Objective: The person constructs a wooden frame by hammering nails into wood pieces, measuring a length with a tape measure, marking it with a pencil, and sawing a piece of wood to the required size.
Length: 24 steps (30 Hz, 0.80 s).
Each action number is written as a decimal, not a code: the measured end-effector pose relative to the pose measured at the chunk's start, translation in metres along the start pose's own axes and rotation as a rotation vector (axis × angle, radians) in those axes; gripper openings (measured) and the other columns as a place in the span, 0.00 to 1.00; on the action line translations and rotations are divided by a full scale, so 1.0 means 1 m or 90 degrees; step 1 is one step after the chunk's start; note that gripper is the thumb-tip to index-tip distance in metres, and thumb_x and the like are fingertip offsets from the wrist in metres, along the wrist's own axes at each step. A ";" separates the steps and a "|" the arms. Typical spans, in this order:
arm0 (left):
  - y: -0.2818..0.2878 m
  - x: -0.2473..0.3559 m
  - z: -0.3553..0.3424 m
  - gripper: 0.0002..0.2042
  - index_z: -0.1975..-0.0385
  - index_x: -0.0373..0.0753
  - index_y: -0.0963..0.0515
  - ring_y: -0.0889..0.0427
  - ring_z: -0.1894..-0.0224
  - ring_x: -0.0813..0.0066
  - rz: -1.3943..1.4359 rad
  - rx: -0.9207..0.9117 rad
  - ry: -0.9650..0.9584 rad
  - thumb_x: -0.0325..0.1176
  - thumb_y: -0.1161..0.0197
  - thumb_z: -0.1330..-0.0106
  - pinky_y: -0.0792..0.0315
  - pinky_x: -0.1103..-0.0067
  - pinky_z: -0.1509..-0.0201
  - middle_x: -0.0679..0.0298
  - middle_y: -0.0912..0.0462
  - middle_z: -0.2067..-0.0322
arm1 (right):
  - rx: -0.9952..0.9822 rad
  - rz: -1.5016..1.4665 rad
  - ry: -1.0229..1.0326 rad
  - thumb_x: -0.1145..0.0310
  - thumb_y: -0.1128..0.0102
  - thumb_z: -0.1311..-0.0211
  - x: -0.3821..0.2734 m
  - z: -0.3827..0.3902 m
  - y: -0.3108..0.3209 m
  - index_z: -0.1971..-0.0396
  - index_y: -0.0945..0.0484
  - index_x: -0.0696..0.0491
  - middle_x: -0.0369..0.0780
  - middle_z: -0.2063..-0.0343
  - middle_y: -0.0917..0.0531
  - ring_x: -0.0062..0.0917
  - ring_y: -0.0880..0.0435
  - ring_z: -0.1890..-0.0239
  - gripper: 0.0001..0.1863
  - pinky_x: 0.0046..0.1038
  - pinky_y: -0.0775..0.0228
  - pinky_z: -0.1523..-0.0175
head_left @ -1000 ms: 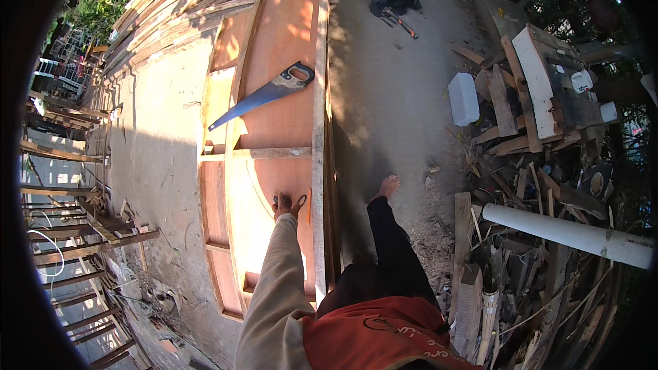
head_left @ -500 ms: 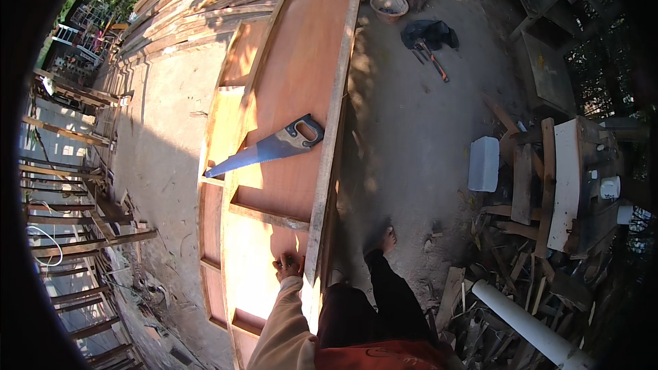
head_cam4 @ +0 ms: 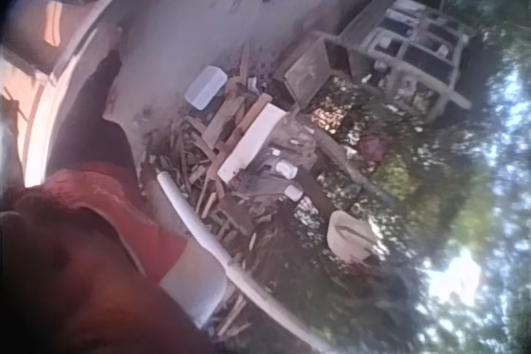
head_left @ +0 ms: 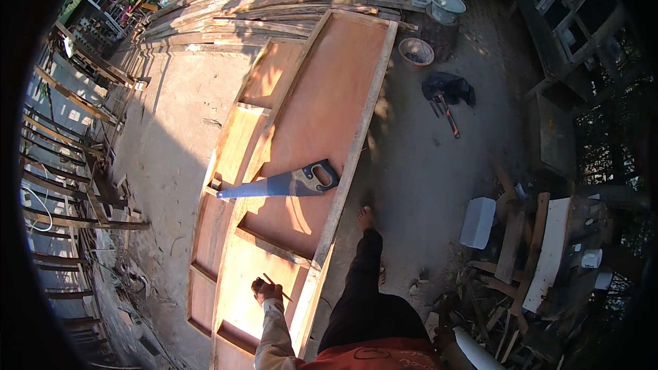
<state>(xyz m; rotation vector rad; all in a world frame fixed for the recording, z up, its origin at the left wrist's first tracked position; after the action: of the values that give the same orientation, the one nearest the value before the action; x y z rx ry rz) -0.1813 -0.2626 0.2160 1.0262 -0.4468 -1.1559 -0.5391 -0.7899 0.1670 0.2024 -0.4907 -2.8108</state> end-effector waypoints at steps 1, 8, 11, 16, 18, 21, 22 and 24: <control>0.015 0.005 -0.006 0.19 0.62 0.32 0.17 0.34 0.37 0.59 0.113 0.085 -0.055 0.42 0.38 0.43 0.41 0.70 0.31 0.52 0.22 0.48 | -0.010 -0.019 0.001 0.57 0.43 0.33 -0.021 0.001 0.004 0.51 0.23 0.55 0.44 0.70 0.17 0.30 0.16 0.70 0.19 0.36 0.23 0.66; 0.102 0.170 -0.064 0.11 0.84 0.41 0.27 0.19 0.78 0.78 0.940 0.012 -0.028 0.20 0.34 0.44 0.25 0.81 0.77 0.65 0.18 0.78 | -0.010 -0.096 0.043 0.54 0.41 0.33 -0.244 -0.019 0.126 0.55 0.21 0.56 0.42 0.76 0.18 0.31 0.15 0.77 0.20 0.37 0.23 0.72; 0.158 0.274 -0.118 0.08 0.79 0.40 0.26 0.15 0.77 0.72 1.072 -0.057 -0.164 0.21 0.34 0.44 0.25 0.81 0.82 0.59 0.16 0.74 | 0.085 -0.081 0.129 0.52 0.40 0.35 -0.337 -0.054 0.190 0.59 0.21 0.55 0.43 0.75 0.16 0.32 0.15 0.77 0.19 0.38 0.23 0.72; 0.217 0.396 -0.194 0.12 0.85 0.39 0.25 0.24 0.82 0.80 1.012 -0.015 -0.156 0.28 0.29 0.44 0.29 0.81 0.81 0.68 0.22 0.79 | 0.423 0.113 0.385 0.54 0.36 0.38 -0.417 -0.085 0.259 0.63 0.21 0.55 0.45 0.73 0.15 0.34 0.15 0.77 0.17 0.40 0.23 0.71; 0.242 0.440 -0.233 0.11 0.88 0.40 0.25 0.28 0.84 0.82 0.934 -0.039 -0.073 0.27 0.30 0.47 0.31 0.81 0.79 0.73 0.26 0.84 | 0.429 0.032 0.349 0.51 0.37 0.39 -0.441 -0.089 0.291 0.62 0.21 0.56 0.47 0.71 0.14 0.41 0.13 0.71 0.21 0.45 0.23 0.65; 0.239 0.503 -0.318 0.11 0.90 0.39 0.24 0.27 0.82 0.79 0.952 -0.053 -0.109 0.29 0.31 0.48 0.31 0.80 0.75 0.72 0.28 0.87 | 0.282 -0.024 0.168 0.47 0.39 0.38 -0.456 -0.129 0.341 0.61 0.20 0.57 0.47 0.71 0.14 0.43 0.13 0.68 0.24 0.47 0.24 0.61; 0.246 0.526 -0.335 0.11 0.90 0.39 0.24 0.27 0.82 0.79 0.955 -0.054 -0.107 0.29 0.31 0.48 0.31 0.80 0.75 0.72 0.28 0.87 | 0.284 -0.020 0.169 0.47 0.39 0.38 -0.458 -0.136 0.354 0.61 0.20 0.57 0.47 0.71 0.14 0.43 0.13 0.68 0.24 0.47 0.24 0.61; 0.268 0.575 -0.369 0.12 0.89 0.35 0.24 0.26 0.80 0.76 0.662 0.132 -0.232 0.33 0.30 0.50 0.28 0.77 0.73 0.66 0.27 0.87 | 0.230 -0.024 0.122 0.48 0.40 0.38 -0.461 -0.147 0.376 0.60 0.20 0.56 0.47 0.70 0.14 0.43 0.13 0.66 0.23 0.47 0.24 0.60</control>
<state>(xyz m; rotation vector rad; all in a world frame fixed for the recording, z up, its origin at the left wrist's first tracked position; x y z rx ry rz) 0.4604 -0.6108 0.1447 0.5865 -1.2327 -0.3391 0.0195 -1.0382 0.2022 0.5532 -0.9527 -2.6781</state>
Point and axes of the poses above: each hand's wrist, its own z-axis away from the middle knuckle, its own y-axis out of the back of the hand, x = y × z, the point moved 2 cm from there along -z, towards the middle knuckle
